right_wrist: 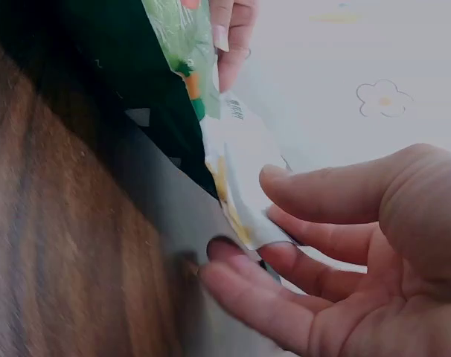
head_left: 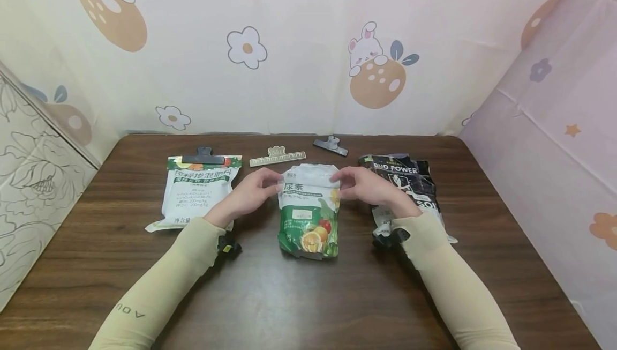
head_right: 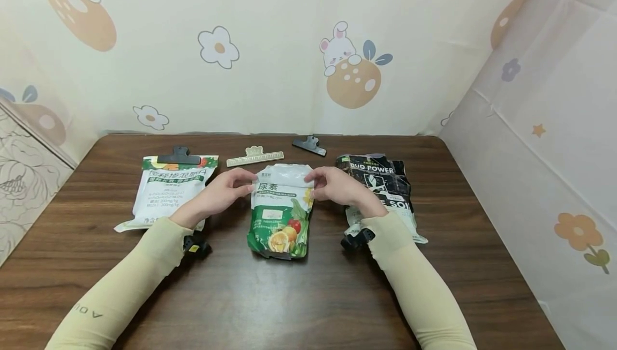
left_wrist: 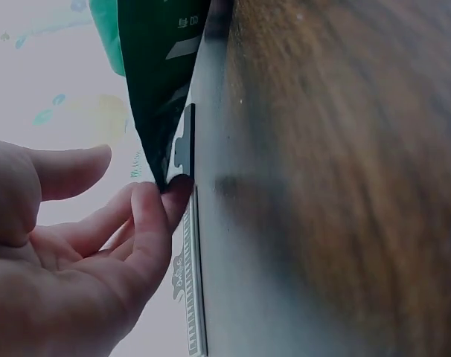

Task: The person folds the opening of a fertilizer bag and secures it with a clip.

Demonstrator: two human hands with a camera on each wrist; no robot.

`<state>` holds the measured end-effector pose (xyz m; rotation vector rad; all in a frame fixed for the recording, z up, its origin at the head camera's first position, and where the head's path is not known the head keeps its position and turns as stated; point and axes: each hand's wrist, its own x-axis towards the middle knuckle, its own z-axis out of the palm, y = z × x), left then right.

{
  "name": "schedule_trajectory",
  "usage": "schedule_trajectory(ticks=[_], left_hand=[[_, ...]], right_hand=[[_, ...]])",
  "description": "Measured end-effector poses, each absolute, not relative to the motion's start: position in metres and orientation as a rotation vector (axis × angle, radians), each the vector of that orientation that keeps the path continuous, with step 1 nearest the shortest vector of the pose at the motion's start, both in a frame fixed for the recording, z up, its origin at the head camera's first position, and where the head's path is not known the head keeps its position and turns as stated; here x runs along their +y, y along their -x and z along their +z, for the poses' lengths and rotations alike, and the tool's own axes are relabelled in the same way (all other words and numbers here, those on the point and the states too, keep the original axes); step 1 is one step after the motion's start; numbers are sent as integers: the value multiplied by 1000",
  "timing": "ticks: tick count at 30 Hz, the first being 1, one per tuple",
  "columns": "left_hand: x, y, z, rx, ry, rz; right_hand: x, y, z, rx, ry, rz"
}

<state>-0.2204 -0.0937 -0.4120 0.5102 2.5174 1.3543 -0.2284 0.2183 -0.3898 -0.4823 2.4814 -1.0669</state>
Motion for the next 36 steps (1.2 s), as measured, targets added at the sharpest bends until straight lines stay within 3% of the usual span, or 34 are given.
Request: schedule_trajectory(ticks=[8,22,36], left_hand=[[-95,223,-413,2451,-442,1435],[-97,215,-386,2427,-343,1602],[-98,204,-364,2387,-377,1791]], right_hand=[[211,226,-389,2391,277,-1212],[213,215,-359,2518,444,-1182],[211,199,-334,2557,412,-1274]])
